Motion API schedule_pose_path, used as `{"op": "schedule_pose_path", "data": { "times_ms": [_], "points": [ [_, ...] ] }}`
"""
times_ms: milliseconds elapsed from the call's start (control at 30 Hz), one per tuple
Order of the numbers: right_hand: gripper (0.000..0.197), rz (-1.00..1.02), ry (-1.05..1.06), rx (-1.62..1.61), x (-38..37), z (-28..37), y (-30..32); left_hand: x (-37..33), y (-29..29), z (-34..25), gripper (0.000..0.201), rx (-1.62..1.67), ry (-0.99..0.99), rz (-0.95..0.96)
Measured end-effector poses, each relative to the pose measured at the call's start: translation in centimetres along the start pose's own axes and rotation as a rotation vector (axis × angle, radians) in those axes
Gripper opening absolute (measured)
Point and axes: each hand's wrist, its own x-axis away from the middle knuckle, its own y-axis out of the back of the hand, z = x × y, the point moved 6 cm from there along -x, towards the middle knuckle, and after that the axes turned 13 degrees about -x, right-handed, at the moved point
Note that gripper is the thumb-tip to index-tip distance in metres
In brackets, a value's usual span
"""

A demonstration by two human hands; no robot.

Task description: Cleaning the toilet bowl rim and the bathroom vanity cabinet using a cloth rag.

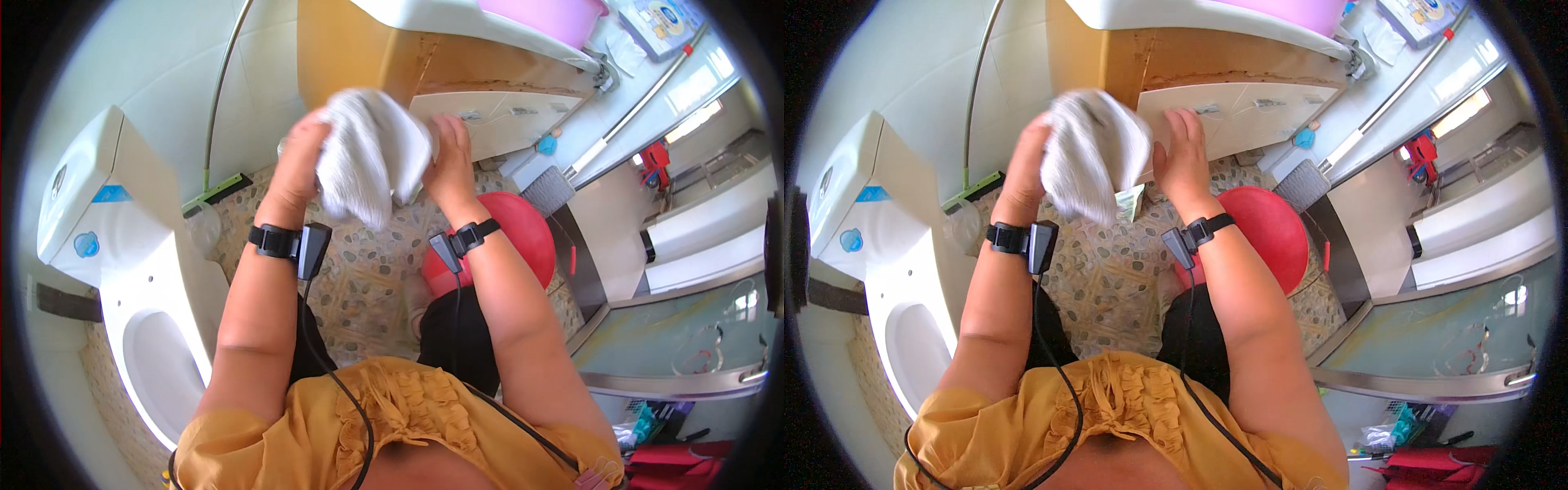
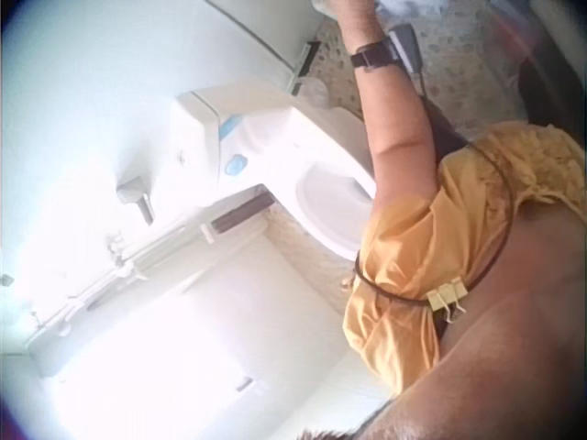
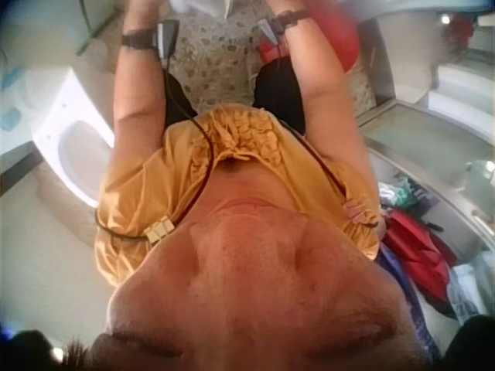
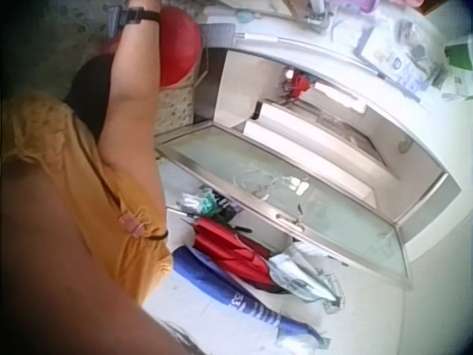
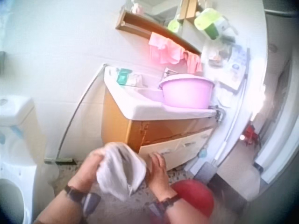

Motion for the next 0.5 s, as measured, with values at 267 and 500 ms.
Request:
{"op": "schedule_pose_path", "data": {
  "times_ms": [267, 500],
  "points": [
    [0.061, 0.029, 0.019, 0.062, 0.3, -0.2, -0.4, -0.9, -1.8, -0.9, 0.057, -0.840, -0.438, -0.457],
    [0.062, 0.052, 0.004, 0.056, 0.5, -0.5, -0.4, -0.8, -3.7, 0.7, 0.060, -1.125, -0.325, -0.584]
  ]
}}
